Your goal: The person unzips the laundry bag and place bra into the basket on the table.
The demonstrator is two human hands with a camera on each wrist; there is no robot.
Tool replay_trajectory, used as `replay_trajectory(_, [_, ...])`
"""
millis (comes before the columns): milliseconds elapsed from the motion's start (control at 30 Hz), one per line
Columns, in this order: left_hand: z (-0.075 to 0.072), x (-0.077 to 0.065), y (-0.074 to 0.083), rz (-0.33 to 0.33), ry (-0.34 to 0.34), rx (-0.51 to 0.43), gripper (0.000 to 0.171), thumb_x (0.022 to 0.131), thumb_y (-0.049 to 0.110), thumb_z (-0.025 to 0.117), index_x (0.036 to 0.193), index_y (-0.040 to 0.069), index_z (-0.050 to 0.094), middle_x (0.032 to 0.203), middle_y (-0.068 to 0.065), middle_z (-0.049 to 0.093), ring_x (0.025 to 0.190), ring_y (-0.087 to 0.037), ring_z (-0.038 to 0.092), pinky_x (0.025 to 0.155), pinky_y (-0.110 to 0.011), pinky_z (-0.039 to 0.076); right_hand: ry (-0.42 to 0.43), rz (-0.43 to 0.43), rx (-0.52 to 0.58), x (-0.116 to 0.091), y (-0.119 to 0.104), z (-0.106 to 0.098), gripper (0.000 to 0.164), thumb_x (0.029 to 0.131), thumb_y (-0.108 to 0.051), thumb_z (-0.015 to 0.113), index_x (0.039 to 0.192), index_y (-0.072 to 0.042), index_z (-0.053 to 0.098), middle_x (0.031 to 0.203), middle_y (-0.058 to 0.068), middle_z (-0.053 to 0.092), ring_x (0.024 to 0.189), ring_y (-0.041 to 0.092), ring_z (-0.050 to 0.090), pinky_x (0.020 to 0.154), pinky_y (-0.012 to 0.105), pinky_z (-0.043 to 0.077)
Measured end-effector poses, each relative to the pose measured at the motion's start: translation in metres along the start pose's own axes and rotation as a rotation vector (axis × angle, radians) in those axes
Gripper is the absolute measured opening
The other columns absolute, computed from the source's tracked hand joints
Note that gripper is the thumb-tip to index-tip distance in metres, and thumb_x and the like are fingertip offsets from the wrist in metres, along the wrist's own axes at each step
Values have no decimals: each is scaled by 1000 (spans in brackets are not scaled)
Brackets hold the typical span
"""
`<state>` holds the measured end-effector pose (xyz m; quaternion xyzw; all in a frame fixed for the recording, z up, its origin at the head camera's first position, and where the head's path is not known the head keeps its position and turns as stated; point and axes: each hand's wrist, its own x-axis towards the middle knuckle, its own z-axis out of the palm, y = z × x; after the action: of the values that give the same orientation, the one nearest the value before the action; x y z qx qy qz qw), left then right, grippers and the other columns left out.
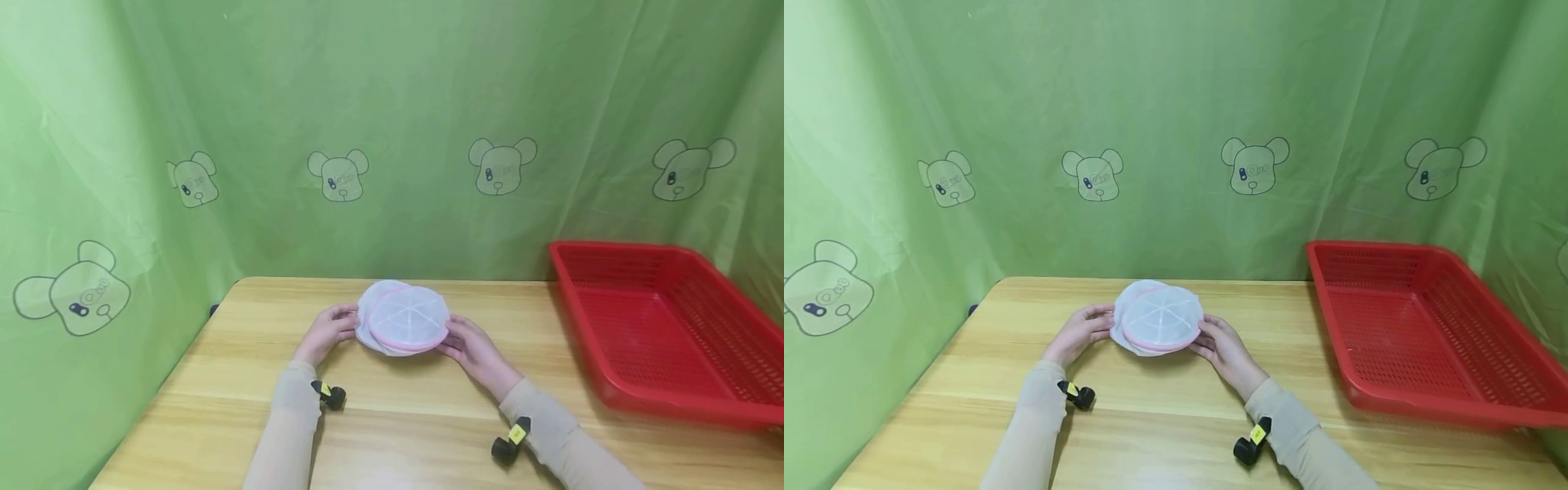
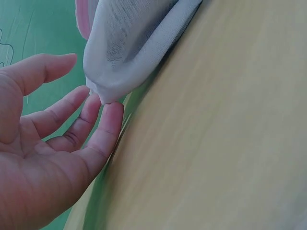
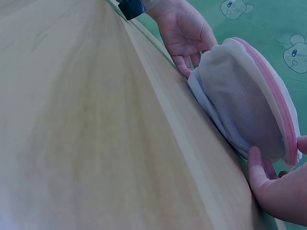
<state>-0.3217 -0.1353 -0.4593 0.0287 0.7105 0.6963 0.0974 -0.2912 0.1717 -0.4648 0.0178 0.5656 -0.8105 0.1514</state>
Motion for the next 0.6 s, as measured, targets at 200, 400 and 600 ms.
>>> replay_trajectory(200, [2,1,2,4,-15,-9,50,91,9,64,136,-1,48,132,-20,54,102,-16,63,98,-32,56,-6,-18,-50,-1,-1,1,60,100,-13,50,148,4,20,118,6,55,100,13,63,100,31,55])
replay_trajectory(400, [3,0,1,6,-27,8,51,92,16,64,138,1,47,139,-18,51,111,-20,61,101,-33,55,-45,-20,-80,-2,-1,4,60,99,-10,50,148,7,20,113,6,59,98,13,64,97,31,57])
replay_trajectory(600, [5,2,-1,3,-48,33,53,95,26,61,140,2,45,142,-18,49,118,-24,59,104,-34,52,-89,-7,-99,-4,1,5,62,98,-8,51,148,9,18,111,6,61,97,14,65,102,35,54])
